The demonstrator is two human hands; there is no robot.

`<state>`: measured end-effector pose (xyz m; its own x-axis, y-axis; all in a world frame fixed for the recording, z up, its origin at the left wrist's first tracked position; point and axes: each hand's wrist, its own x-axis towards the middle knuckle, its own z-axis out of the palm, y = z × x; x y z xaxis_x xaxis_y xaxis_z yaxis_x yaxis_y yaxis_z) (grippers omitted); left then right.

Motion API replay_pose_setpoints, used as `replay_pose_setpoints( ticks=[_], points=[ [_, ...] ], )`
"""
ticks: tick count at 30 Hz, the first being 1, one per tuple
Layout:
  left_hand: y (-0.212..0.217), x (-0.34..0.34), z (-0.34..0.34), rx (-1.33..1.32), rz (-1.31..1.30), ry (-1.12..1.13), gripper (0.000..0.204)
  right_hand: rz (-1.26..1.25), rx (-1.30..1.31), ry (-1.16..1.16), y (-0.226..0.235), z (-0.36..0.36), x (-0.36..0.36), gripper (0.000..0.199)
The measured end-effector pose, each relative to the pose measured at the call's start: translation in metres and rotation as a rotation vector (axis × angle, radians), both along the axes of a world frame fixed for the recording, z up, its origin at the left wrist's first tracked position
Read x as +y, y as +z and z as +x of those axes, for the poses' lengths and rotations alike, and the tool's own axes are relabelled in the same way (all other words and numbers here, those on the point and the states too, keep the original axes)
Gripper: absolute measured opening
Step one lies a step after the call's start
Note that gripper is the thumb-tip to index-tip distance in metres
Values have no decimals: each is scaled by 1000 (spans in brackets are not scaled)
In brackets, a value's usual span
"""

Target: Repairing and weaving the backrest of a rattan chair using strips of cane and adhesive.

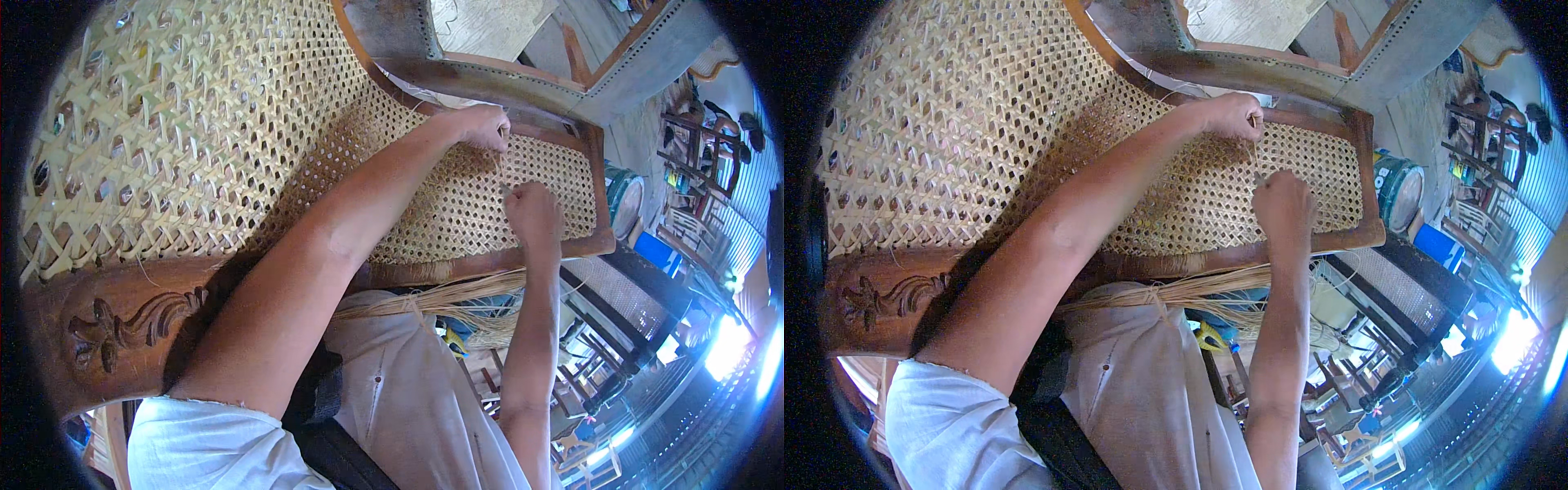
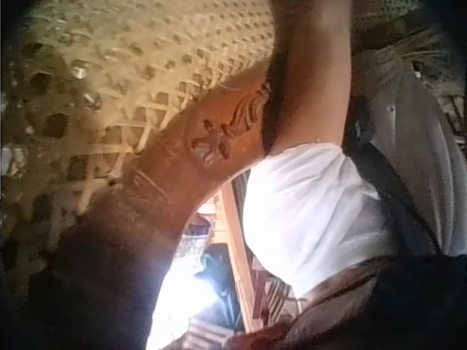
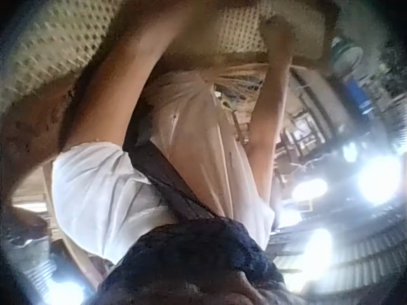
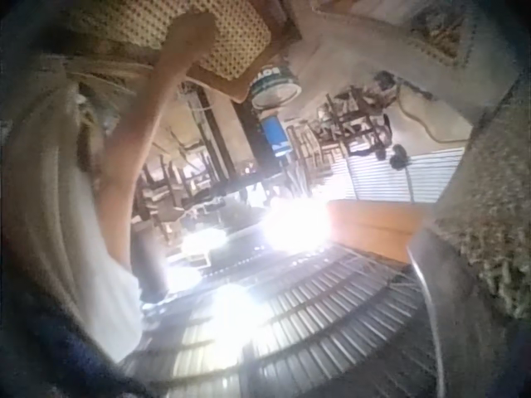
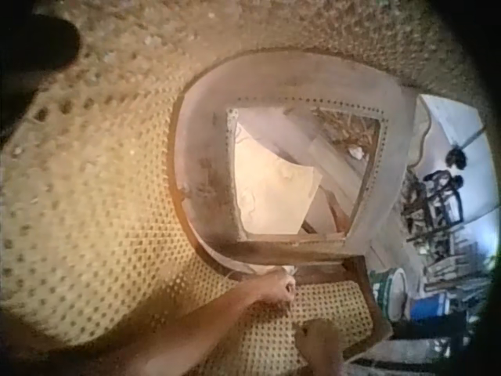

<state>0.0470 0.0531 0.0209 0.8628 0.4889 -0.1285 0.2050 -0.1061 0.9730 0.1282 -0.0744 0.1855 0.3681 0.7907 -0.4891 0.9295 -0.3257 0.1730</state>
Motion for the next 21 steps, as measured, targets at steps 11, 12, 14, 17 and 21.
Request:
replay_pose_setpoints(
  ticks=[11,12,14,17,21],
  points=[
    [-4,2,8,-25,188,-90,22,85,144,-211,-9,12,-15,26],
    [-8,1,8,0,190,-96,21,82,134,-216,-10,18,-11,26],
    [-13,-4,10,25,189,-100,21,-64,217,-299,-9,28,-3,28],
    [-13,-15,12,-22,-58,-117,23,-137,329,-322,3,35,4,31],
    [-5,-24,18,-13,21,-145,25,-160,120,-173,22,26,-5,37]
  ],
)
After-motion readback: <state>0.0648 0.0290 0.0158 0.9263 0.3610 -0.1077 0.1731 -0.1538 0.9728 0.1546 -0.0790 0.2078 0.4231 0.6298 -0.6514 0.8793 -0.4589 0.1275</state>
